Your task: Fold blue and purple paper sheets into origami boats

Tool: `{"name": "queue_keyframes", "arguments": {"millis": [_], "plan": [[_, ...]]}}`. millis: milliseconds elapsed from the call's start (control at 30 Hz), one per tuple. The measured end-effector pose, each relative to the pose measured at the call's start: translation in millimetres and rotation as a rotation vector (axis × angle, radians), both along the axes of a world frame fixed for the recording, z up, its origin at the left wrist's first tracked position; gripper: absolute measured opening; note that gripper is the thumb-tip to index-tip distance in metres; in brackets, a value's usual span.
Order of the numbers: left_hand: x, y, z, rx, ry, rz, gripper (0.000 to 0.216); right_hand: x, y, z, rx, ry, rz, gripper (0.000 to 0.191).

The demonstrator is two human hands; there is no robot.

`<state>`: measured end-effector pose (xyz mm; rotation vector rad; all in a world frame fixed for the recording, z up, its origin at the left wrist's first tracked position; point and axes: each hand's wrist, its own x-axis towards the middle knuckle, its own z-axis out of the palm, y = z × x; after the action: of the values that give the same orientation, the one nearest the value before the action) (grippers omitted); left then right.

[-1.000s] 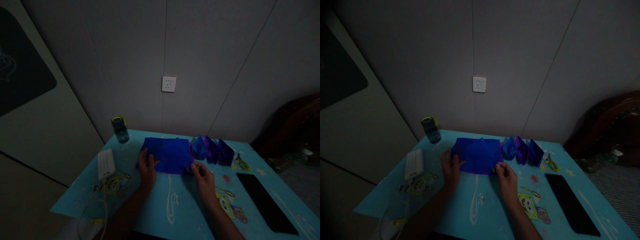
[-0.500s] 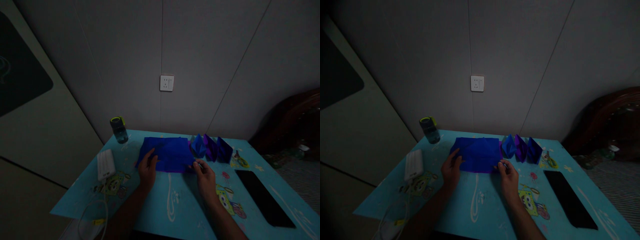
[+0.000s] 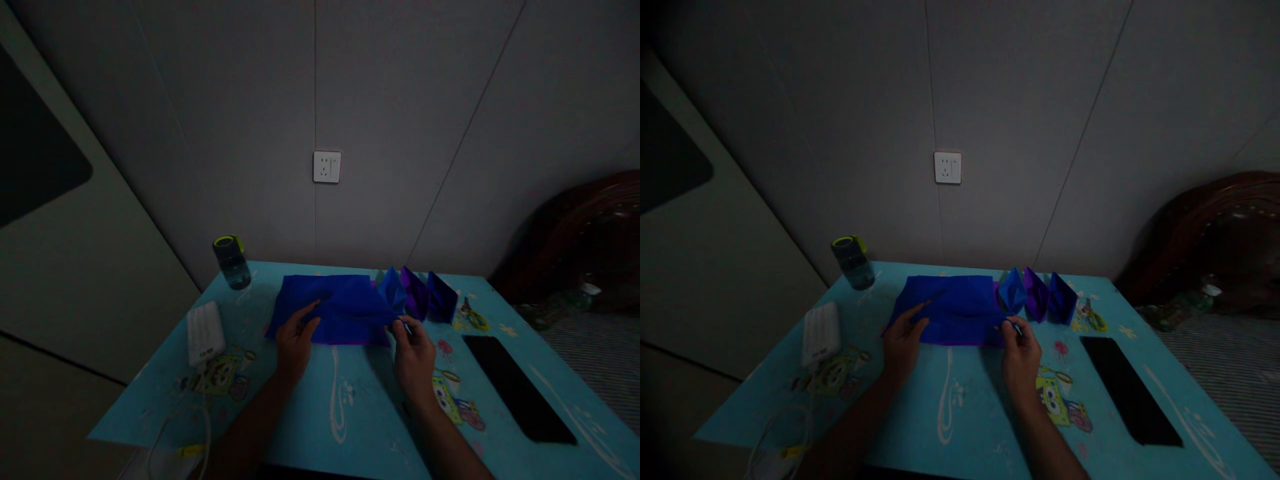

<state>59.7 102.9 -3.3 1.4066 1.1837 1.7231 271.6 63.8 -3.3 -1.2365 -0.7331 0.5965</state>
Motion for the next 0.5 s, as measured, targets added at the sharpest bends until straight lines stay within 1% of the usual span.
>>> {"name": "queue_keyframes", "arguments": {"millis": [67, 133, 167, 233, 333, 400, 500], "plan": [[-2, 1, -0.1, 0.09, 0.031, 0.056, 0.02, -2, -1, -0.4, -0.014, 0.014, 0.036, 0.04], [-3, 3, -2.0, 0.122, 0.028, 0.092, 0.016, -2, -2, -2.3, -0.02, 0.021, 0.07, 0.039], [-3, 4, -3.4, 0.099, 0.008, 0.092, 0.016, -2, -2, -3.3, -0.016, 0.013, 0.079, 0.038], [-3, 7, -6.4, 0.001, -0.055, 0.059, 0.019, 0, -1, -4.6, 0.007, -0.016, 0.073, 0.035], [-3, 10, -8.1, -0.121, -0.145, -0.003, 0.025, 2, 0, -3.9, 0.051, -0.044, 0.022, 0.032], [-5, 11, -6.3, -0.147, -0.17, -0.025, 0.026, 3, 1, -2.3, 0.068, -0.039, 0.002, 0.03], [-6, 11, -1.2, -0.154, -0.15, -0.014, 0.028, 4, 2, 0.1, 0.058, -0.02, 0.03, 0.028]]}}
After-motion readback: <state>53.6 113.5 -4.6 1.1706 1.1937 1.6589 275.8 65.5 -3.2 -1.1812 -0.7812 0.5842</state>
